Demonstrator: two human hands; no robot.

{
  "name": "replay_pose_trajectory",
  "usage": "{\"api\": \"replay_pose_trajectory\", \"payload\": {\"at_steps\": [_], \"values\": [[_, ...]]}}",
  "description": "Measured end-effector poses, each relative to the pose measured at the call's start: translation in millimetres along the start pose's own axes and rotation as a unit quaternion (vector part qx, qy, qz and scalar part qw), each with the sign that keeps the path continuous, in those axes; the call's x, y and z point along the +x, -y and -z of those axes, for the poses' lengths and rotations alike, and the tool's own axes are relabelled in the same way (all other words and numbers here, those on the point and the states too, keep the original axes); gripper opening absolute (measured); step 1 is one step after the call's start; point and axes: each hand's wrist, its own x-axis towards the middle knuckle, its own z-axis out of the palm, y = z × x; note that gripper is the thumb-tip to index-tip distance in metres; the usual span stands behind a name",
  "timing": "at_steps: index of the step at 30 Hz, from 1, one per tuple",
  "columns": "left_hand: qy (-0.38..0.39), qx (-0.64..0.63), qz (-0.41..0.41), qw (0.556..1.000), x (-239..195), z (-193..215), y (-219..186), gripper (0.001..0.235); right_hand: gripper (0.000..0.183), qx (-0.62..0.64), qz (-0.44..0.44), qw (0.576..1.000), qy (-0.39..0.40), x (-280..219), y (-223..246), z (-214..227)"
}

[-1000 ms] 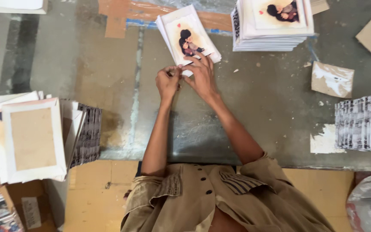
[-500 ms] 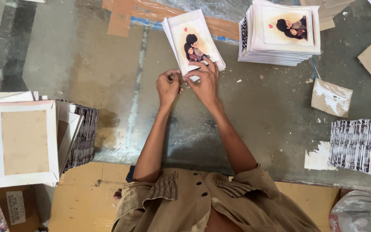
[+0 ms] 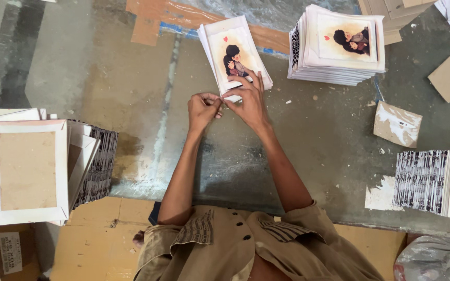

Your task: The person assembles small cardboard frames by hand, folding the edges of precut paper covers over cardboard backing and pressing them down to adhere.

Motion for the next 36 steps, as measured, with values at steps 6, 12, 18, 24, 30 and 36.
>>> {"api": "replay_pose_trajectory", "payload": {"at_steps": [6, 12, 18, 24, 30, 36], "values": [[0.015, -0.012, -0.006, 1.0, 3.1, 2.2, 11.0, 0.01, 0.012, 0.0, 0.003, 1.0, -0.002, 4.1, 2.6, 3.0], [0.025, -0.006, -0.042, 0.999, 6.4, 1.5, 14.0, 0.01, 0.011, -0.034, 0.028, 0.999, 0.005, 5.2, 4.2, 4.0], [0.003, 0.039, -0.053, 0.998, 1.8, -1.2, 8.9, 0.01, 0.016, -0.051, 0.045, 0.998, -0.01, 4.3, 4.5, -6.7], [-0.002, 0.067, -0.059, 0.996, -3.5, -2.1, -5.9, 0.01, 0.018, -0.054, 0.051, 0.997, -0.021, 3.5, -0.7, -11.0], [-0.038, 0.11, -0.058, 0.991, -11.8, -6.1, -11.8, 0.011, 0.017, -0.027, 0.002, 0.999, -0.045, -0.3, -10.6, -18.6], [-0.045, 0.13, -0.065, 0.988, -9.1, -6.7, -14.8, 0.011, 0.017, 0.036, -0.028, 0.998, -0.042, 13.9, -19.9, -8.0]]}}
